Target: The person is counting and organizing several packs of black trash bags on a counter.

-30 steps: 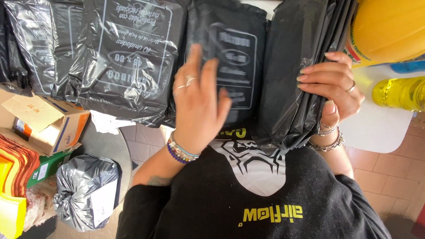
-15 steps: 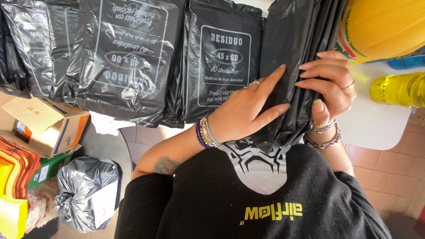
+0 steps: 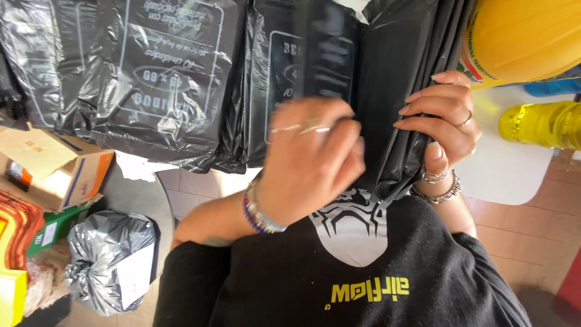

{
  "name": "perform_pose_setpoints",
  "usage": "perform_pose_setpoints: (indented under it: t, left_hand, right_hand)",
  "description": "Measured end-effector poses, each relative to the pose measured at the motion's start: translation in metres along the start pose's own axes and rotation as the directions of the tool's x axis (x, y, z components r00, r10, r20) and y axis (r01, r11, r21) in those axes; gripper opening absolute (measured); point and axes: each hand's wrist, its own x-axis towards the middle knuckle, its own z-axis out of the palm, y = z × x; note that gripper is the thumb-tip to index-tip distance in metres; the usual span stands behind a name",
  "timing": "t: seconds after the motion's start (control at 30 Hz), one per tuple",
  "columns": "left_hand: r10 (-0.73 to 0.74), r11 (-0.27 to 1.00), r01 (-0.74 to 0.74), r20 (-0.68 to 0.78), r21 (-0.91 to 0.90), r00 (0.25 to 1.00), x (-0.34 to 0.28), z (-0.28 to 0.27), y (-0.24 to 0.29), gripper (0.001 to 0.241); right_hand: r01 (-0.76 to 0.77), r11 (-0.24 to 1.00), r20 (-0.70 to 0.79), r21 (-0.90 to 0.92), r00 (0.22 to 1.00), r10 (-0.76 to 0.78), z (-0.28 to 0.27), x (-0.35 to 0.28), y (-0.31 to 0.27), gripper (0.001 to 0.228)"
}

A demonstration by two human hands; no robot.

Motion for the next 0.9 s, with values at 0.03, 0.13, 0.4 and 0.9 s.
perform_pose_setpoints:
  t: [0.03, 0.13, 0.4, 0.9]
  left_hand:
    - [0.06, 0.991, -0.055, 0.035, -0.119, 0.998, 0.006, 0.002, 0.002, 0.019]
    - [-0.021, 0.995, 0.039, 0.188, -0.091, 0.982, -0.003, 0.046, 0.001, 0.063]
    - [0.037, 0.999, -0.039, 0.078, 0.026, 0.996, 0.002, 0.011, 0.002, 0.041]
    - [0.24, 0.916, -0.175, 0.144, -0.361, 0.96, 0.009, 0.039, -0.008, 0.019]
  right_hand:
    - [-0.003, 1.0, -0.04, 0.006, 0.999, 0.003, 0.004, 0.002, -0.001, 0.064]
    - [0.043, 0.999, -0.037, 0.008, 0.998, -0.043, 0.001, -0.005, 0.008, 0.062]
    - [0.029, 1.0, -0.053, 0.009, 0.998, -0.029, -0.004, -0.01, 0.011, 0.062]
    - [0.014, 0.999, -0.194, 0.049, 0.981, -0.004, 0.003, -0.019, 0.015, 0.053]
